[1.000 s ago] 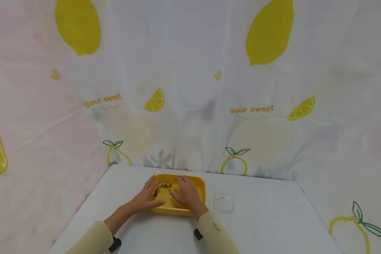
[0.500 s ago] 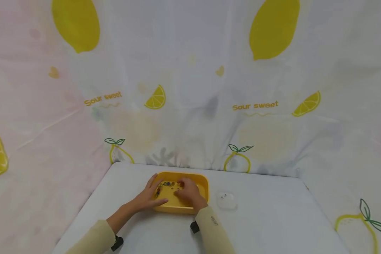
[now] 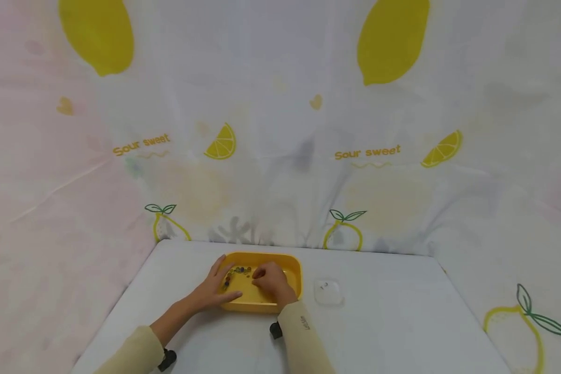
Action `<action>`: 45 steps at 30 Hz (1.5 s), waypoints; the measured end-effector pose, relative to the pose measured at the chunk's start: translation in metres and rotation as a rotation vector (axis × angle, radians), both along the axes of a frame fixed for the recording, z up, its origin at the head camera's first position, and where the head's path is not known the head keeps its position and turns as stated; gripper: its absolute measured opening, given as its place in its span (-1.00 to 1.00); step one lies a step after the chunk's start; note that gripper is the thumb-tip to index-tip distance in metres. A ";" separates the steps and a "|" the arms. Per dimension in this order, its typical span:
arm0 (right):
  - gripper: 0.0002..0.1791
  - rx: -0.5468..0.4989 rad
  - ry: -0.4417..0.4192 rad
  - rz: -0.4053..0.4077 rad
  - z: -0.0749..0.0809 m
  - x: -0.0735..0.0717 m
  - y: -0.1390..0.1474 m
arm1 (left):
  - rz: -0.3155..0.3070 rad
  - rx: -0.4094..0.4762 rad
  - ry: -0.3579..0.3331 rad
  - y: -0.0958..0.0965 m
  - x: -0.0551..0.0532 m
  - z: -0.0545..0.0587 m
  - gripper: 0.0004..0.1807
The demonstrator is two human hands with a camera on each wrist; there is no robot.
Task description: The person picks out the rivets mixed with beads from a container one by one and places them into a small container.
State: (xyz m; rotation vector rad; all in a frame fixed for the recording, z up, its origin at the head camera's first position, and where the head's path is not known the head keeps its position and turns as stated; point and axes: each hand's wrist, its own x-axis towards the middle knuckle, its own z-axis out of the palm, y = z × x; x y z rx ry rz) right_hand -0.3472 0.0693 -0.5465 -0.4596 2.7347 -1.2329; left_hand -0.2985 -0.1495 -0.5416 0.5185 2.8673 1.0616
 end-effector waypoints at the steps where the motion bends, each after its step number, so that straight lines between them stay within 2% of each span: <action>1: -0.91 0.008 0.010 0.011 0.001 0.000 -0.001 | 0.004 0.000 0.000 -0.001 0.000 0.000 0.04; 8: -0.96 0.067 0.051 0.039 0.002 0.001 -0.004 | 0.003 0.004 0.001 -0.002 0.002 -0.002 0.04; 15: -0.95 0.084 0.018 0.020 0.000 -0.002 -0.004 | 0.008 0.009 -0.013 -0.002 0.002 -0.001 0.03; 22: -0.95 0.083 0.036 0.028 0.003 -0.003 -0.002 | 0.000 0.021 -0.014 -0.002 0.001 0.003 0.02; 31: -0.94 0.077 0.067 0.029 0.002 -0.002 -0.002 | 0.001 0.022 -0.027 -0.001 -0.001 0.002 0.01; 45: -0.91 0.058 0.025 -0.001 0.003 -0.001 -0.002 | 0.016 0.022 -0.038 0.000 -0.002 0.001 0.01</action>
